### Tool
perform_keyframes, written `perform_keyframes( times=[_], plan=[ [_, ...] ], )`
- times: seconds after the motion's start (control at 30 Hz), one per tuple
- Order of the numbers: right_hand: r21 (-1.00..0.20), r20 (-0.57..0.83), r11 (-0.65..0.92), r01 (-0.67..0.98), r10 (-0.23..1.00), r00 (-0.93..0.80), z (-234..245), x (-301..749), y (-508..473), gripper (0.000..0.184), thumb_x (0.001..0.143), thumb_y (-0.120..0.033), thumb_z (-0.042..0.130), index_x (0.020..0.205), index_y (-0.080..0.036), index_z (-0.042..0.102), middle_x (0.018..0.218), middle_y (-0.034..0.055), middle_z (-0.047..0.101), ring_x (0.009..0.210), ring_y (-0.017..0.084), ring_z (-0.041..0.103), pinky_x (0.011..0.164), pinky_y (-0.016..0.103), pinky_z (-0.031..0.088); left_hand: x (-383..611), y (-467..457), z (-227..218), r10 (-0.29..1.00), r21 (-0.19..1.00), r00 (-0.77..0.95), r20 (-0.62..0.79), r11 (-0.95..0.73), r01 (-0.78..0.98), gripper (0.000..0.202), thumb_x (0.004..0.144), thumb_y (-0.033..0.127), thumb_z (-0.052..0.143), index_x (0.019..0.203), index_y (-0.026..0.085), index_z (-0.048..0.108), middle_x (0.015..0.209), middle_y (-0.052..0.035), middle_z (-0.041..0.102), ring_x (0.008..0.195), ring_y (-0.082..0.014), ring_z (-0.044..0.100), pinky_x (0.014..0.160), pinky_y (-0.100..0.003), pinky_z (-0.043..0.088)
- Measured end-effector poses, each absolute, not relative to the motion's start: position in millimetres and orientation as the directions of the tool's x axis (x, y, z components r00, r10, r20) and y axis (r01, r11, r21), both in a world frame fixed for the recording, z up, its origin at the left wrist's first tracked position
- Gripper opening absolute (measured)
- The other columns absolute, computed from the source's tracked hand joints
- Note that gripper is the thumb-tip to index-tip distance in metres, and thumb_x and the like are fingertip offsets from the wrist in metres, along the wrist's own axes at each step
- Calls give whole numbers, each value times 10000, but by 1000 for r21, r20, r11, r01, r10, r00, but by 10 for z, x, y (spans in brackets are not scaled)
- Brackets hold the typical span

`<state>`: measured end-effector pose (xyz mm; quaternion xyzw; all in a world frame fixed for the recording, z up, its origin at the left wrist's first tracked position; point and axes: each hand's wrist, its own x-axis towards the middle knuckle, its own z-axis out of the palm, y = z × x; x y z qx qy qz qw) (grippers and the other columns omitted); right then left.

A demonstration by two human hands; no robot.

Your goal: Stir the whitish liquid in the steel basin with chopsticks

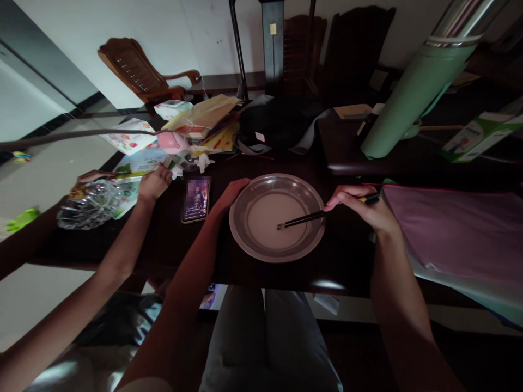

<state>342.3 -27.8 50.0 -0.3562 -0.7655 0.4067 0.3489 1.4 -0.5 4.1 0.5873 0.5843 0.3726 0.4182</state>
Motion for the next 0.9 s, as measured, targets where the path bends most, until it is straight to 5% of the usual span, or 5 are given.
perform_keyframes(
  times=[0.17,0.4,0.7,0.9],
  plan=[
    [-901,185,383,201,762,-621,383,3225,-284,225,881,-392,570,907,-221,713,953,36,740,921,181,677,833,302,501,26,-18,46,998,926,39,-46,28,376,328,822,396,442,724,143,626,705,6,591,722,-141,502,655,-220,419],
    [-866,265,414,283,857,-442,448,3376,-258,215,885,-374,569,829,-238,726,874,15,748,883,162,679,850,293,495,2,1,14,998,924,44,-45,25,381,333,826,403,443,774,147,650,750,8,604,739,-141,509,672,-221,418],
    [-904,172,383,191,734,-657,378,3207,-283,215,884,-383,567,911,-221,706,951,34,739,921,170,677,820,288,500,-16,15,17,996,872,88,20,-60,486,325,817,382,416,729,147,623,752,-6,600,767,-152,507,700,-224,418],
    [-872,249,420,251,823,-511,408,3305,-255,235,874,-419,571,894,-240,721,943,35,739,924,187,672,869,327,497,-27,26,1,996,877,85,-2,-39,479,337,822,397,403,765,158,633,807,-11,623,814,-163,522,722,-229,422]
  ],
)
